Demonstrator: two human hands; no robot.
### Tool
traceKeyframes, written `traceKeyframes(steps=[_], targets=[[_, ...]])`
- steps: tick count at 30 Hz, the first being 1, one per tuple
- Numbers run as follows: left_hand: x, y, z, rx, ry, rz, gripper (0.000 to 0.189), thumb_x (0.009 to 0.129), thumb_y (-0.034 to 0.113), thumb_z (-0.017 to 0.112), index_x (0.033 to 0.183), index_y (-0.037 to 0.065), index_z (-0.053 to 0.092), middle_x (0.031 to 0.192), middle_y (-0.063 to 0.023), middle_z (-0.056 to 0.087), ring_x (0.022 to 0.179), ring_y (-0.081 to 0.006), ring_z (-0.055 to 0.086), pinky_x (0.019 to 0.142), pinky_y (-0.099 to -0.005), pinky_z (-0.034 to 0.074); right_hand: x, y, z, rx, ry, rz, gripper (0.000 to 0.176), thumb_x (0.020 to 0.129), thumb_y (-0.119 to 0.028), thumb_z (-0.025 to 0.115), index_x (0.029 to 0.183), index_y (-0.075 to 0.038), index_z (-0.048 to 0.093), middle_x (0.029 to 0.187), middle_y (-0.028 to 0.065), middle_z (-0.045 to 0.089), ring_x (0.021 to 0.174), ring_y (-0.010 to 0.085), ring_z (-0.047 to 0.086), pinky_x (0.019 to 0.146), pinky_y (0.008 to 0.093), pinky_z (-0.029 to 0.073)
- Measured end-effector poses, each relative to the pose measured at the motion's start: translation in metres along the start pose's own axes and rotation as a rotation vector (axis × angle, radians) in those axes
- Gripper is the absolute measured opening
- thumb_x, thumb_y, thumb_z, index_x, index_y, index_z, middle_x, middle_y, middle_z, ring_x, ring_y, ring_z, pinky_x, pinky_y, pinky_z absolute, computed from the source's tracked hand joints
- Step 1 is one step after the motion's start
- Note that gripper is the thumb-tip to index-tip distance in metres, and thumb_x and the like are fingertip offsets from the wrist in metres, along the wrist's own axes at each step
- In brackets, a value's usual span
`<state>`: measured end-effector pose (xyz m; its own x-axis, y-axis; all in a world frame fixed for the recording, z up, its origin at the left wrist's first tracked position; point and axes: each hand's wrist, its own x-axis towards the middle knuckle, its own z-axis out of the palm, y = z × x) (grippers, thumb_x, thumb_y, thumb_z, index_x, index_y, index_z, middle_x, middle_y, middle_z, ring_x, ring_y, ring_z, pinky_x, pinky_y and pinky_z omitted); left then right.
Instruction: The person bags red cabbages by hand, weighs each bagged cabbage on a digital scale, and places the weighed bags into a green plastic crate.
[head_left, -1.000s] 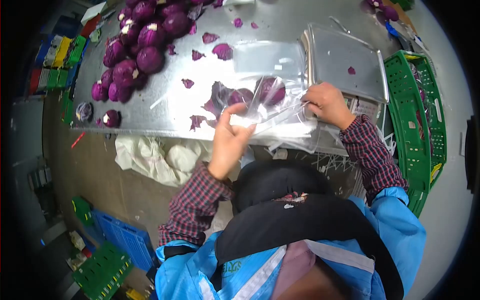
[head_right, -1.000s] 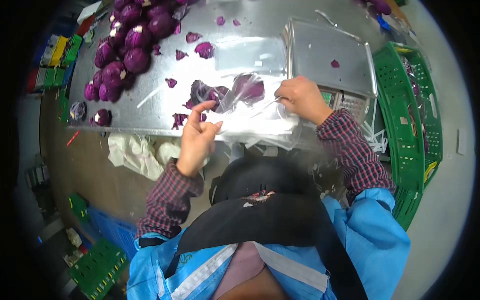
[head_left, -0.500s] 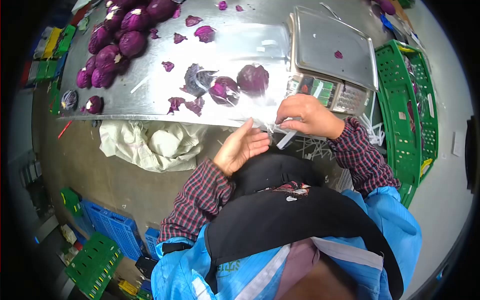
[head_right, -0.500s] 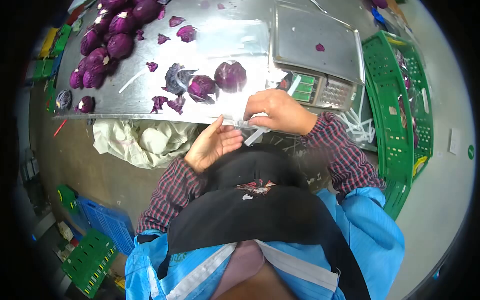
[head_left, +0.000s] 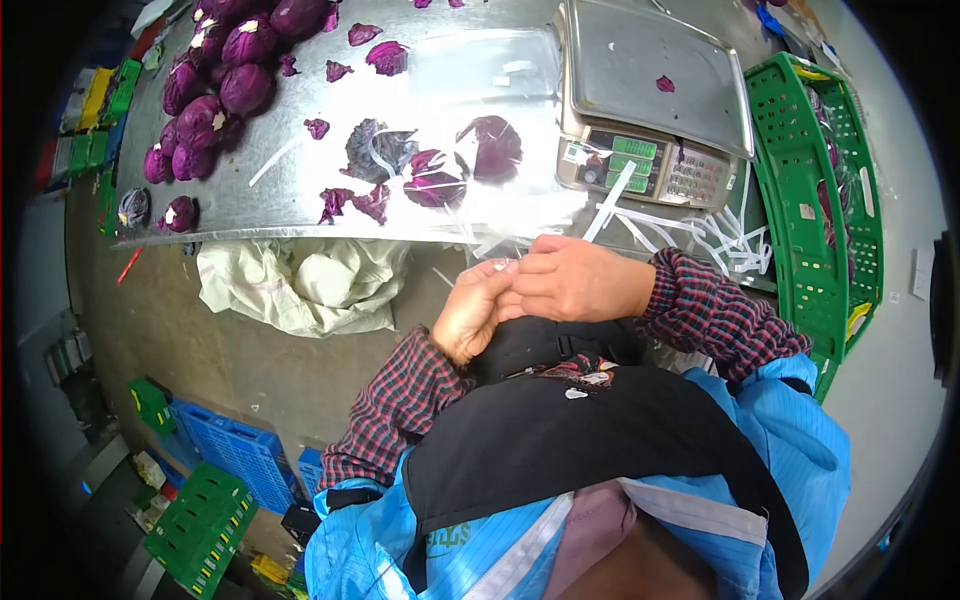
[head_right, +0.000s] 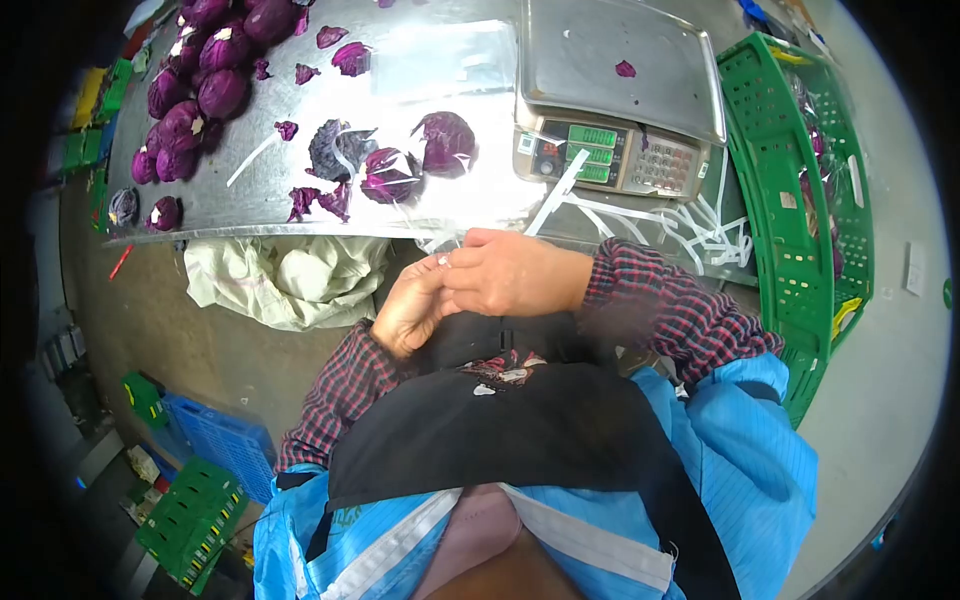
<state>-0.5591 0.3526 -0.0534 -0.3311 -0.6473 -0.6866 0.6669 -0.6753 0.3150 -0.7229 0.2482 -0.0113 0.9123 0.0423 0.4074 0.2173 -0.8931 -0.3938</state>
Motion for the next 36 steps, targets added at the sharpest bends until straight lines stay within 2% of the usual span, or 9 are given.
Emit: traceKeyframes(steps=[6,10,14,17,26,29,32,34,36], targets=[[-0.006,-0.007,-0.016,0.248,0.166,0.114,0.017,0.096,0.018,0.055,0.100,0.001,0.058,0.091,-0.0151,0.068,0.074,-0.0182,0.069,0.064,-0.0268,0.057,-0.101,-0.035,-0.035,-0.050,-0.398,0.102,0.010,0.073,-0.020,0.057,0.077,-0.012,0.054,0.083,0.0025,0.047,0.082,0.0190,0.050,0.080,0.0339,0.042],[-0.008,-0.011,-0.019,0.178,0.097,0.010,0.016,0.096,0.018,0.056,0.100,0.002,0.058,0.087,-0.0132,0.069,0.073,-0.0173,0.069,0.064,-0.0268,0.057,-0.243,-0.071,-0.075,0.083,-1.553,0.573,0.014,0.076,-0.022,0.061,0.084,-0.011,0.062,0.084,0.0057,0.058,0.082,0.0231,0.057,0.072,0.0356,0.047],[-0.004,-0.015,-0.013,0.201,0.126,0.003,0.015,0.096,0.017,0.055,0.100,0.003,0.058,0.089,-0.0121,0.069,0.074,-0.0166,0.069,0.064,-0.0268,0.058,-0.144,-0.032,-0.067,-0.025,-0.249,0.702,0.020,0.074,-0.021,0.069,0.080,-0.006,0.057,0.077,0.0091,0.052,0.074,0.0288,0.053,0.065,0.0404,0.044],[-0.003,-0.013,-0.004,0.178,0.170,-0.015,0.013,0.096,0.015,0.054,0.099,0.004,0.059,0.087,-0.0096,0.069,0.070,-0.0167,0.069,0.064,-0.0268,0.058,-0.056,-0.012,-0.017,0.274,0.059,0.468,0.022,0.073,-0.021,0.072,0.084,-0.008,0.058,0.079,0.0076,0.051,0.077,0.0273,0.054,0.069,0.0389,0.044],[0.001,-0.027,-0.014,0.178,0.181,0.154,0.015,0.095,0.012,0.055,0.103,-0.001,0.057,0.090,-0.0123,0.067,0.073,-0.0167,0.068,0.061,-0.0246,0.057,-0.023,-0.012,0.031,0.018,-0.036,0.052,0.011,0.075,-0.017,0.060,0.081,-0.008,0.060,0.087,0.0016,0.057,0.081,0.0179,0.053,0.070,0.0329,0.043],[-0.008,-0.013,-0.006,0.288,0.221,0.135,0.018,0.095,0.015,0.055,0.103,-0.001,0.057,0.091,-0.0150,0.067,0.075,-0.0179,0.068,0.062,-0.0254,0.057,-0.076,-0.019,-0.017,0.062,-0.326,0.038,0.011,0.075,-0.017,0.058,0.082,-0.009,0.056,0.085,0.0017,0.053,0.081,0.0178,0.052,0.074,0.0328,0.042],[-0.013,-0.011,-0.016,0.301,0.153,0.023,0.022,0.096,0.018,0.055,0.104,-0.002,0.057,0.090,-0.0172,0.068,0.074,-0.0191,0.069,0.062,-0.0261,0.057,-0.200,-0.041,-0.058,-0.061,-0.852,0.223,0.008,0.075,-0.019,0.058,0.077,-0.014,0.064,0.078,0.0018,0.058,0.079,0.0179,0.057,0.074,0.0355,0.043],[-0.022,-0.007,-0.021,0.247,0.090,-0.024,0.026,0.097,0.020,0.053,0.112,-0.001,0.054,0.097,-0.0160,0.065,0.078,-0.0186,0.067,0.066,-0.0269,0.056,-0.370,-0.069,-0.058,-0.290,-1.379,0.871,0.008,0.067,-0.016,0.064,0.060,-0.014,0.068,0.056,0.0064,0.057,0.059,0.0263,0.061,0.057,0.0427,0.045],[-0.026,-0.013,-0.029,0.297,0.348,0.332,0.031,0.096,0.020,0.056,0.119,0.001,0.049,0.105,-0.0139,0.059,0.081,-0.0180,0.063,0.070,-0.0300,0.054,-0.305,-0.037,-0.112,-0.096,-1.440,1.083,0.011,0.070,-0.011,0.061,0.077,-0.010,0.070,0.072,0.0093,0.063,0.072,0.0290,0.064,0.065,0.0428,0.048]])
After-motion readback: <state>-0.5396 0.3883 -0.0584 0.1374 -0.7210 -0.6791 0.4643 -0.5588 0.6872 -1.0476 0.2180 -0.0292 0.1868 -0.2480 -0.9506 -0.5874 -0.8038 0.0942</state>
